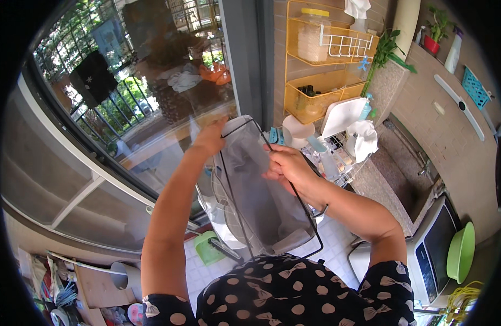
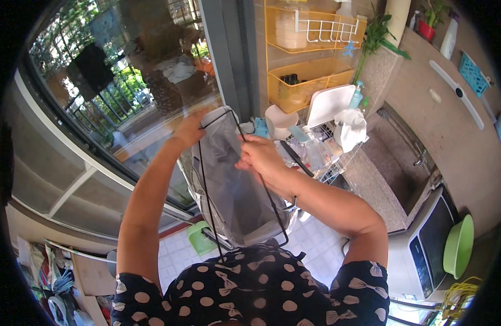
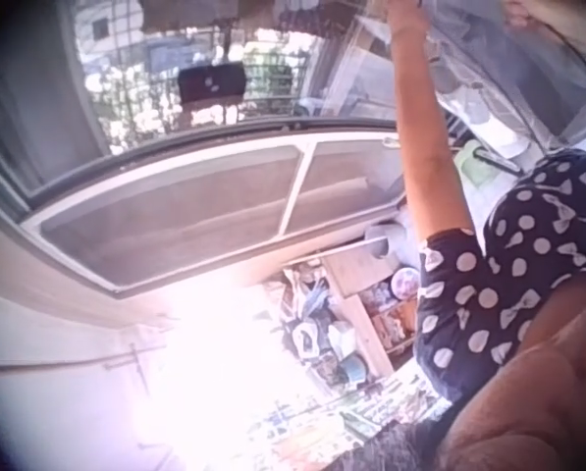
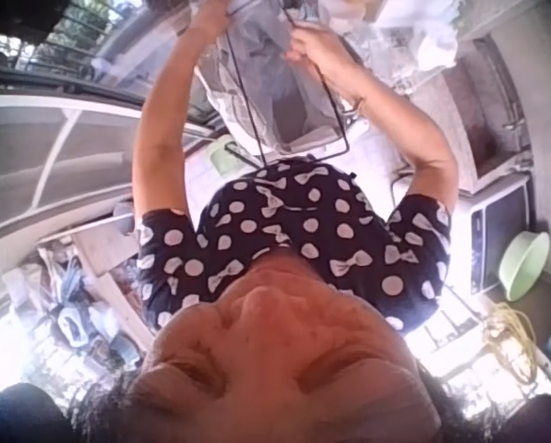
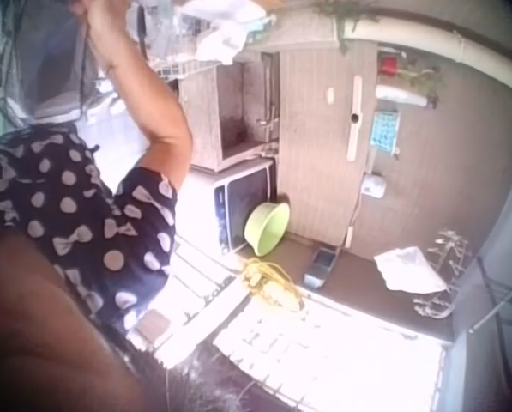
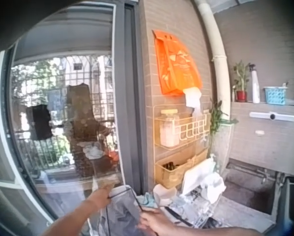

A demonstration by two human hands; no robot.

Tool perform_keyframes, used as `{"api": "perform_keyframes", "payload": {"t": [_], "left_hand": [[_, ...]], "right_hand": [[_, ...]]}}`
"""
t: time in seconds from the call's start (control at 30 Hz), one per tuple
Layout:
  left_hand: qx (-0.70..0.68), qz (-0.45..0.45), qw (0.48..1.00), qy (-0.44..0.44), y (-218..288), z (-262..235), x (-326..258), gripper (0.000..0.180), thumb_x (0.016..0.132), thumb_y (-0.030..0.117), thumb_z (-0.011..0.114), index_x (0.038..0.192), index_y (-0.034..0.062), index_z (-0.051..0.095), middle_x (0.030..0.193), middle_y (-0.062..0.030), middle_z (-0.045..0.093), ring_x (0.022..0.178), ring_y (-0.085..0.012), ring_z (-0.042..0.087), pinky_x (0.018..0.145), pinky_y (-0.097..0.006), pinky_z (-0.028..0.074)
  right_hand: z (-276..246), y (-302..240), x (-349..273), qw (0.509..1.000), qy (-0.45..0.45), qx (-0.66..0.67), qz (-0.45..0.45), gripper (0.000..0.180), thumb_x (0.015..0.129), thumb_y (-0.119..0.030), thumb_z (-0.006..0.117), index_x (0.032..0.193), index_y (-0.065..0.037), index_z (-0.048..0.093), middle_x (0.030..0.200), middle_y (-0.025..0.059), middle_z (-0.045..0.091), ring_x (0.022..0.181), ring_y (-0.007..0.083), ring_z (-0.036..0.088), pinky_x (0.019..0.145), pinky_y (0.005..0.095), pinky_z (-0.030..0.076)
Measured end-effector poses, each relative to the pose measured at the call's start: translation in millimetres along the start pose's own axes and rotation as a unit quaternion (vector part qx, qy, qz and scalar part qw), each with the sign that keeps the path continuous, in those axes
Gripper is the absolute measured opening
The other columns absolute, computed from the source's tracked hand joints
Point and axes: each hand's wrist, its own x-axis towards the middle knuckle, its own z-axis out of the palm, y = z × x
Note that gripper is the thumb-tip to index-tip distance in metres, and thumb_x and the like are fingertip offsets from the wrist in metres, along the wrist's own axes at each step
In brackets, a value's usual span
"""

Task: Assembling or repairing a mesh laundry basket on a balcony.

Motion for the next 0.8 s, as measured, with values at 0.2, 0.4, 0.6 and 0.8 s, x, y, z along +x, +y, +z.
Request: {"api": "perform_keyframes", "payload": {"t": [0.2, 0.4, 0.6, 0.8], "left_hand": [[0.005, -0.022, 0.999, -0.039, 28.2, -8.9, 1.0, 0.053, 0.088, 0.009, 0.045, 0.141, 0.0083, 0.041, 0.118, -0.0275, 0.058, 0.115, -0.0394, 0.053, 0.098, -0.043, 0.042], [-0.131, -0.002, 0.990, 0.048, -10.9, 7.9, -6.1, 0.050, 0.087, 0.004, 0.040, 0.137, 0.0083, 0.047, 0.121, -0.0247, 0.057, 0.116, -0.0401, 0.052, 0.101, -0.042, 0.040], [-0.055, 0.042, 0.997, 0.042, -10.1, 4.3, -17.0, 0.066, 0.082, -0.006, 0.045, 0.144, 0.0164, 0.038, 0.136, -0.0161, 0.050, 0.125, -0.0353, 0.047, 0.104, -0.042, 0.040], [0.143, 0.026, 0.989, -0.033, 20.2, -11.8, -7.9, 0.080, 0.082, 0.002, 0.058, 0.150, 0.0245, 0.022, 0.128, -0.0136, 0.052, 0.119, -0.0321, 0.052, 0.100, -0.044, 0.042]], "right_hand": [[4.9, 8.6, 12.5, 0.996, 0.015, -0.076, -0.045, 0.033, 0.091, -0.005, 0.047, 0.123, 0.004, 0.047, 0.062, -0.0029, 0.036, 0.052, 0.0079, 0.034, 0.052, 0.0275, 0.035], [-8.1, 5.4, 13.8, 0.999, -0.003, 0.003, -0.040, 0.032, 0.092, -0.004, 0.045, 0.122, 0.006, 0.047, 0.061, -0.0023, 0.036, 0.052, 0.0085, 0.033, 0.052, 0.0273, 0.034], [-17.4, 3.2, 11.5, 1.000, 0.006, -0.012, -0.018, 0.036, 0.094, -0.006, 0.043, 0.127, 0.005, 0.045, 0.059, -0.0046, 0.032, 0.052, 0.0074, 0.030, 0.059, 0.0274, 0.035], [-21.5, 4.4, 10.1, 1.000, -0.002, -0.004, 0.003, 0.036, 0.094, -0.006, 0.043, 0.129, 0.004, 0.045, 0.058, -0.0048, 0.032, 0.051, 0.0073, 0.030, 0.060, 0.0272, 0.036]]}}
